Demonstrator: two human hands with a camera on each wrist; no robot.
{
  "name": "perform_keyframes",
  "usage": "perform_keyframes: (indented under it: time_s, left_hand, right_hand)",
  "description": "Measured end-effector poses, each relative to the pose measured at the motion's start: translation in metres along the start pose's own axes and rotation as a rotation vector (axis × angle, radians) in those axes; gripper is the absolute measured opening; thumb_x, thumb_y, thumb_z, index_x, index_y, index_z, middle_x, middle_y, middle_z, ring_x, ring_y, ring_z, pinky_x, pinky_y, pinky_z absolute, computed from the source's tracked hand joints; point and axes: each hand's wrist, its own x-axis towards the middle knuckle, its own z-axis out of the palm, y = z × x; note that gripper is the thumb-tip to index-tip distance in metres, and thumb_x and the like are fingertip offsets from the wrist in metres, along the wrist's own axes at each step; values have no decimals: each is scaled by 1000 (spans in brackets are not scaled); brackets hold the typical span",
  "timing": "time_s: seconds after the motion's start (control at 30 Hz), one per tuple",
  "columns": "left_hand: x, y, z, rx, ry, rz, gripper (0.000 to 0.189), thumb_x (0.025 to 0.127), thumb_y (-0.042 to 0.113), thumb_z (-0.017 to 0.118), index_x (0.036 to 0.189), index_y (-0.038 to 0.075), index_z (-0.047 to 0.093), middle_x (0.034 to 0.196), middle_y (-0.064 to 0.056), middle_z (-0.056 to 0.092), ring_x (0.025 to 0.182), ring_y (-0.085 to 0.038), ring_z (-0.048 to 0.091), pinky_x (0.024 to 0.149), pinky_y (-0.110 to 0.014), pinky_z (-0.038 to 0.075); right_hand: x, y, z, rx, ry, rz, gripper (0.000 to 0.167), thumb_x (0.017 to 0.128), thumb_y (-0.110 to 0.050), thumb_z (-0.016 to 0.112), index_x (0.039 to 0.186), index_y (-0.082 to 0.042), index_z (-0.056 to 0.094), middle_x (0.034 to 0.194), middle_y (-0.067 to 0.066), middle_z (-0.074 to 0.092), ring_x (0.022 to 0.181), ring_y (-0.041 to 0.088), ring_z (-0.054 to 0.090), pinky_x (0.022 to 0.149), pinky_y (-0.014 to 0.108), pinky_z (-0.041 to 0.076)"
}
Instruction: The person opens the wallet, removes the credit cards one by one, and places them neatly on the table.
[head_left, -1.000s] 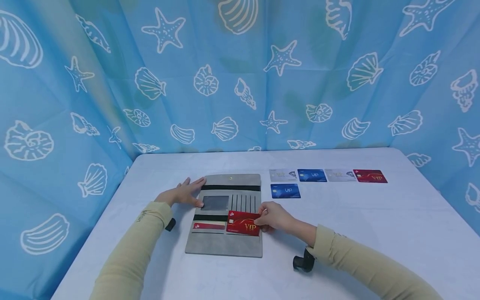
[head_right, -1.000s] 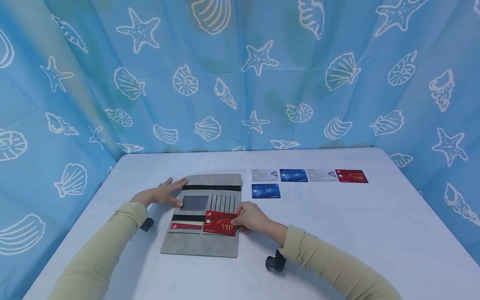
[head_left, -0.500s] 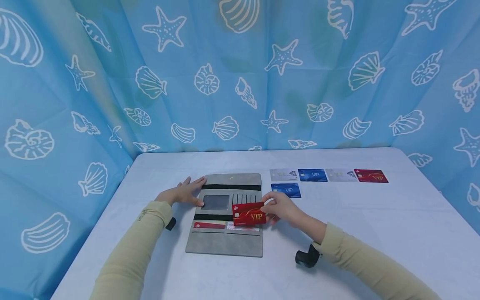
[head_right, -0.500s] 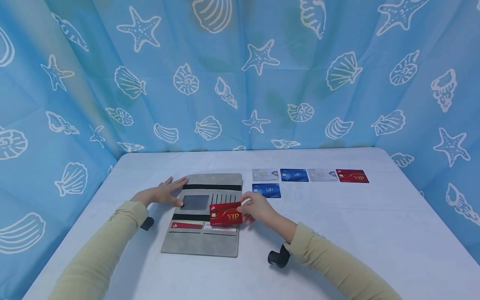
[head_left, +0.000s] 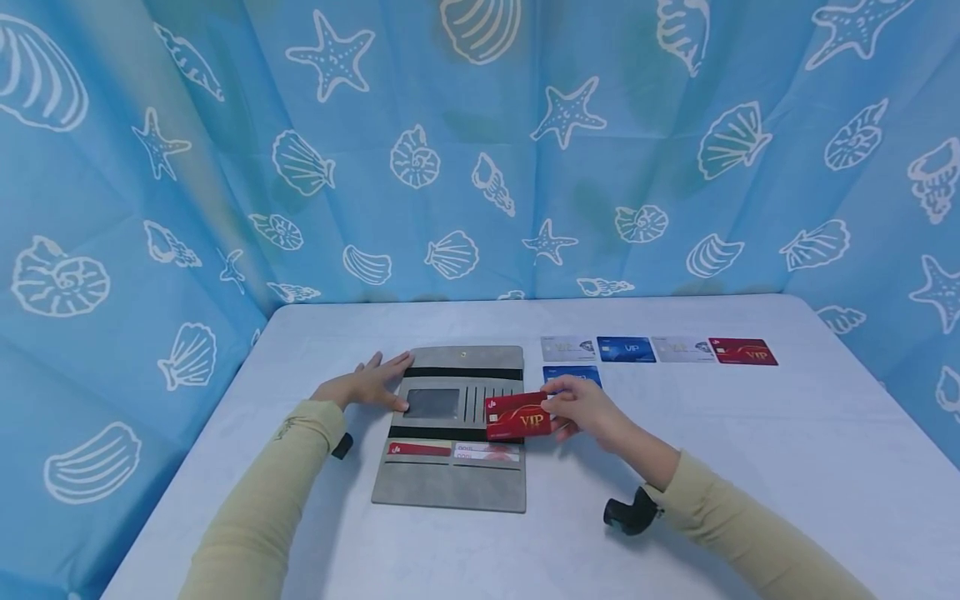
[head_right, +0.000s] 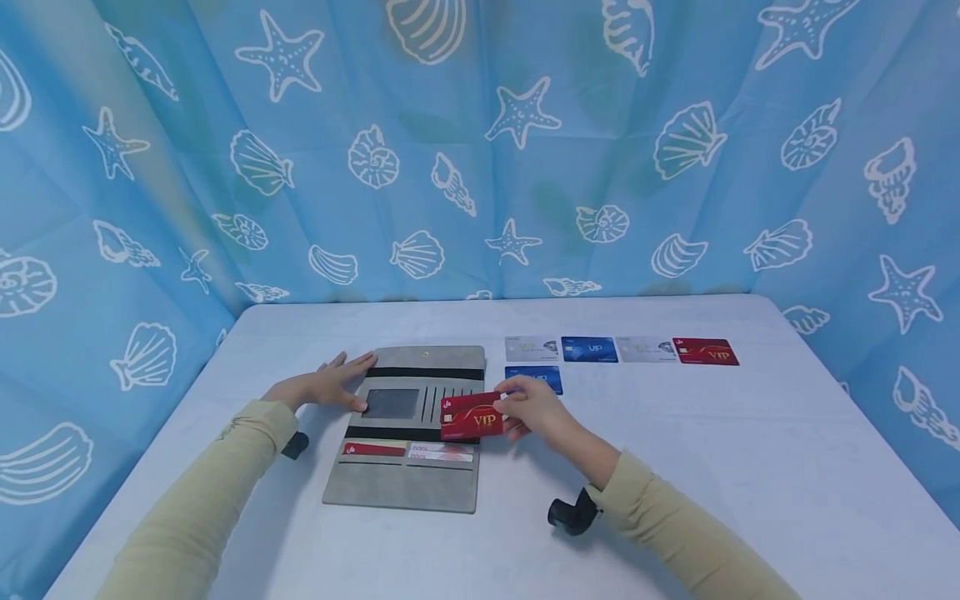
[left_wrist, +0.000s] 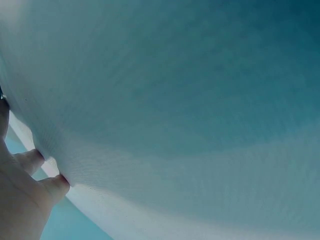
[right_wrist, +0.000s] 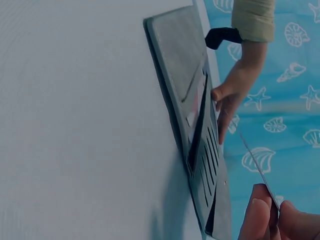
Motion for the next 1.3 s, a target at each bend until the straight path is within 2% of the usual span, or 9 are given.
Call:
perform_keyframes:
  time_s: [0.27, 0.53, 0.87, 1.1, 1.3]
  left_hand:
    - [-1, 1, -1, 8, -2, 4, 94, 77, 39, 70, 148, 20, 12, 155, -8, 5, 138, -39, -11, 108, -59, -6]
    - [0, 0, 0, 15, -8, 30, 94, 77, 38, 71, 148, 16, 12, 154, -9, 6, 138, -41, -10, 108, -60, -6]
    - [1, -2, 0, 12, -6, 27, 95, 77, 40, 70, 148, 18, 12, 154, -9, 6, 138, -41, -11, 107, -61, -6]
    - [2, -4, 1, -7, 3, 14, 94, 77, 41, 70, 148, 21, 12, 155, -9, 5, 138, -39, -11, 106, -62, -5]
    - [3, -4, 1, 2, 3, 28, 95, 76, 42, 71, 148, 20, 13, 154, -10, 6, 138, -40, -10, 106, -62, -5]
  right_hand:
    - [0, 0, -19, -1, 34, 37, 36, 89, -18, 59, 119, 0, 49, 108, 20, 62, 65, 15, 62, 60, 28, 55]
    - [-1, -1, -40, 5, 39, 36, 42, 91, -21, 57, 125, 0, 46, 121, 25, 53, 68, 15, 62, 63, 29, 55]
    - [-6, 0, -64, -6, 52, 24, 44, 93, -22, 54, 128, 2, 42, 106, 18, 56, 71, 14, 61, 66, 29, 55]
    - [-7, 4, -78, -45, 98, 16, 45, 94, -21, 51, 130, 2, 40, 117, 24, 52, 74, 13, 62, 67, 27, 55]
    - [-3, 8, -90, -47, 116, 31, 46, 95, -23, 49, 132, 2, 39, 126, 26, 45, 79, 16, 60, 69, 27, 55]
